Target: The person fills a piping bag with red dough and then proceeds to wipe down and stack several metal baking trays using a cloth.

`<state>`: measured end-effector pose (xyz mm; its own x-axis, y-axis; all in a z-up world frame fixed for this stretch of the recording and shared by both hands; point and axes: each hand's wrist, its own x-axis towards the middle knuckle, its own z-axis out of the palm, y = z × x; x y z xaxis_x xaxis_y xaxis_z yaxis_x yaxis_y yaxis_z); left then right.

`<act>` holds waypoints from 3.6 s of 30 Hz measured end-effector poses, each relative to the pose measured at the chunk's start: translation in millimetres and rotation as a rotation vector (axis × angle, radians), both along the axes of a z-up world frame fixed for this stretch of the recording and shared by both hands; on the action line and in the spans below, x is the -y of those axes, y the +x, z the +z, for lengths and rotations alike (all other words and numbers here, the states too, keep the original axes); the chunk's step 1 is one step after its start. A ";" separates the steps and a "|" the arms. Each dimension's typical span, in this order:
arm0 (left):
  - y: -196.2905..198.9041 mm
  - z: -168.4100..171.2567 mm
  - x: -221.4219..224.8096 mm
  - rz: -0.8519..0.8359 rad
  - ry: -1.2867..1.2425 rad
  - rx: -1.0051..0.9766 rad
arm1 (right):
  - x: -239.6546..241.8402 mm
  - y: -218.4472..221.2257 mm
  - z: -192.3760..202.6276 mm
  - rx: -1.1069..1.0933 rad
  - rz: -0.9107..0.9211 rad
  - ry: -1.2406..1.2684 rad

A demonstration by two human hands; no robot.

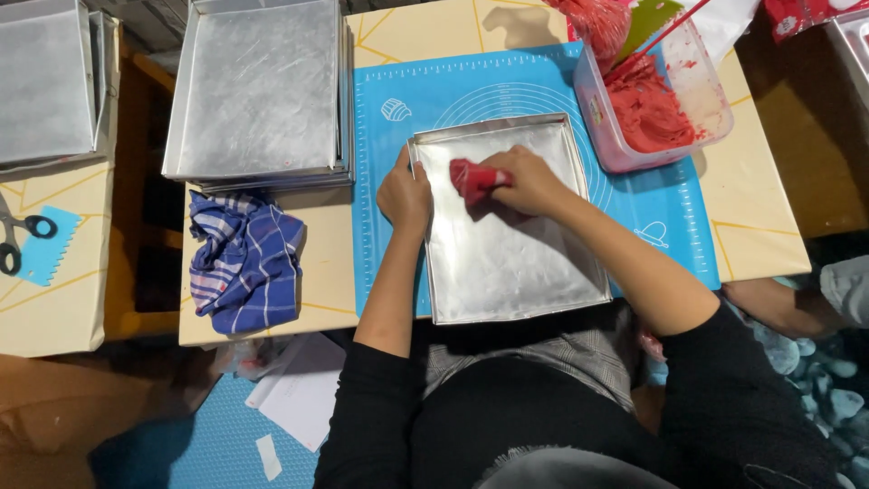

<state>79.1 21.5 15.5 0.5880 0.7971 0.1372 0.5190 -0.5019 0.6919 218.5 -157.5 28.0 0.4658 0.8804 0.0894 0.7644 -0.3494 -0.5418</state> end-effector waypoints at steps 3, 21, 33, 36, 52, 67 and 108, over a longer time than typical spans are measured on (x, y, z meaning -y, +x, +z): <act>3.3 -8.6 -4.0 0.009 0.006 -0.033 | -8.0 -44.6 -16.1 -0.140 0.160 -0.039; -29.0 41.2 -42.5 -0.029 0.458 0.235 | 54.2 -33.6 14.7 0.096 0.345 -0.070; -59.4 30.2 -310.9 0.489 0.701 0.026 | -42.9 63.3 -10.2 0.444 0.086 -0.116; -62.5 31.2 -325.2 0.542 0.648 -0.122 | -59.4 77.9 -6.2 0.468 0.063 -0.100; -98.6 42.7 -349.6 0.451 0.356 -0.189 | 33.7 0.7 96.8 -0.225 0.024 -0.294; -179.2 134.3 -212.3 0.235 0.155 0.326 | 193.0 -87.1 78.1 -0.171 -0.067 -0.283; -223.9 -20.5 -40.3 0.116 -0.758 0.655 | 56.4 19.7 22.5 0.622 0.088 -0.327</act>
